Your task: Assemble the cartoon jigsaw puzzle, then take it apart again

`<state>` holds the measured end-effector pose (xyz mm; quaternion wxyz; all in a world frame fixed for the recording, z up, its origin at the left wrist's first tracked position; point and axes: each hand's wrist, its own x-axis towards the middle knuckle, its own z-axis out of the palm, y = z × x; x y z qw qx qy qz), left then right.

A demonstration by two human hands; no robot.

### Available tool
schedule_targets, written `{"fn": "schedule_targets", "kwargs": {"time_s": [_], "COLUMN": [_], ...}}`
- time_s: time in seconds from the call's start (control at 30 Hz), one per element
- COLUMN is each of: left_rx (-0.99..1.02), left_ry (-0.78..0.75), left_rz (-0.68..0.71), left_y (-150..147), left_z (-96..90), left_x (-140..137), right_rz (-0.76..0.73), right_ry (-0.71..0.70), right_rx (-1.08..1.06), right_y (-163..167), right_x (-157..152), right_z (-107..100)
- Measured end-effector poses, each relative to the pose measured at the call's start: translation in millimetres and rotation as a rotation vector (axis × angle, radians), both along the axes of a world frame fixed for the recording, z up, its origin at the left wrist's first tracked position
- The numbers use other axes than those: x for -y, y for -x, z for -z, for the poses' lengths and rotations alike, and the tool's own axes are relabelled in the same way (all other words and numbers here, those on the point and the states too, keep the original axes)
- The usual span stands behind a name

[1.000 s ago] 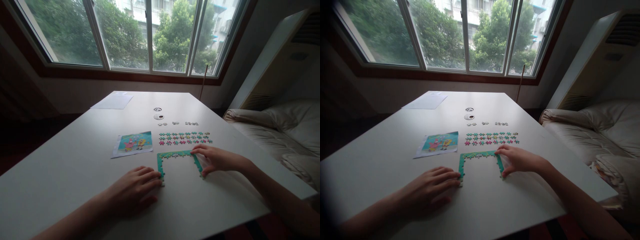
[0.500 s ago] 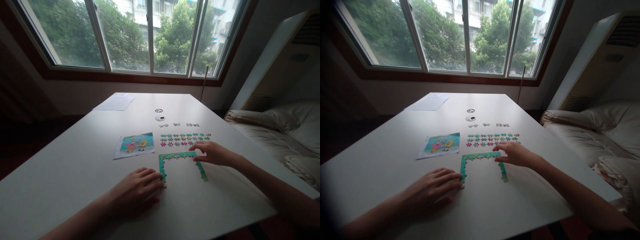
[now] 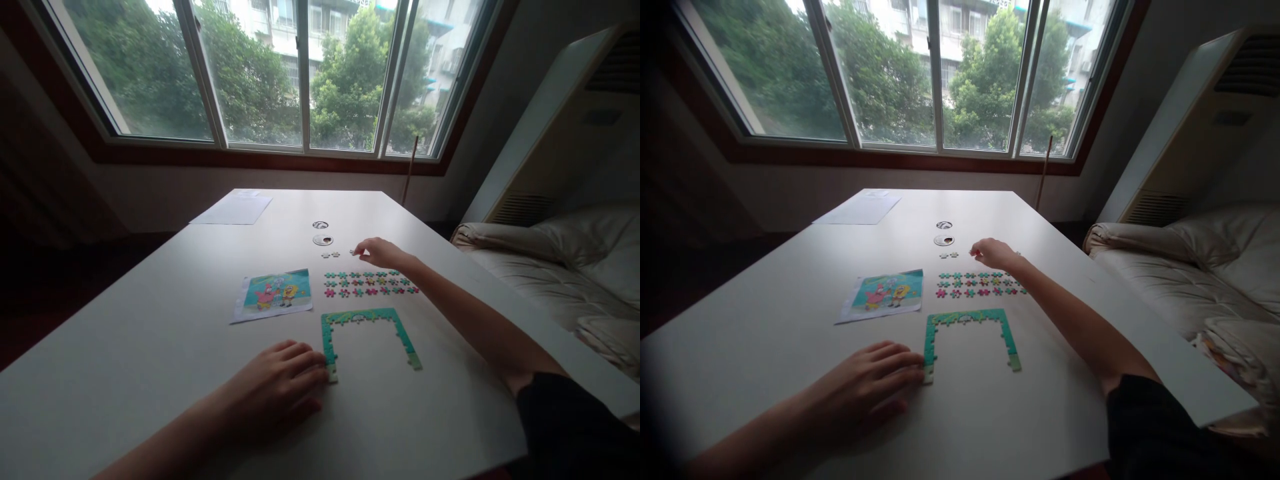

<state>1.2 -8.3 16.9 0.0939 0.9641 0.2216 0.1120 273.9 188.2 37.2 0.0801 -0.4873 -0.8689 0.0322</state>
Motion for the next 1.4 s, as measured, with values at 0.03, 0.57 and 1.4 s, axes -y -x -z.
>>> {"fn": "schedule_targets", "kwargs": {"time_s": [0.03, 0.57, 1.4], "left_rx": [0.001, 0.016, -0.032], "left_ry": [0.001, -0.038, -0.047], "left_rz": [-0.001, 0.005, -0.001], "left_y": [0, -2, -2], "left_z": [-0.6, -3.7, -1.0], "left_x": [0, 0, 1], "right_rz": [0.027, -0.128, -0.324], "right_ry": [-0.001, 0.1, 0.403], "right_rx": [0.0, -0.105, -0.446], "right_y": [-3, 59, 47], "right_x": [-8, -49, 60], "right_z": [2, 22, 6]}}
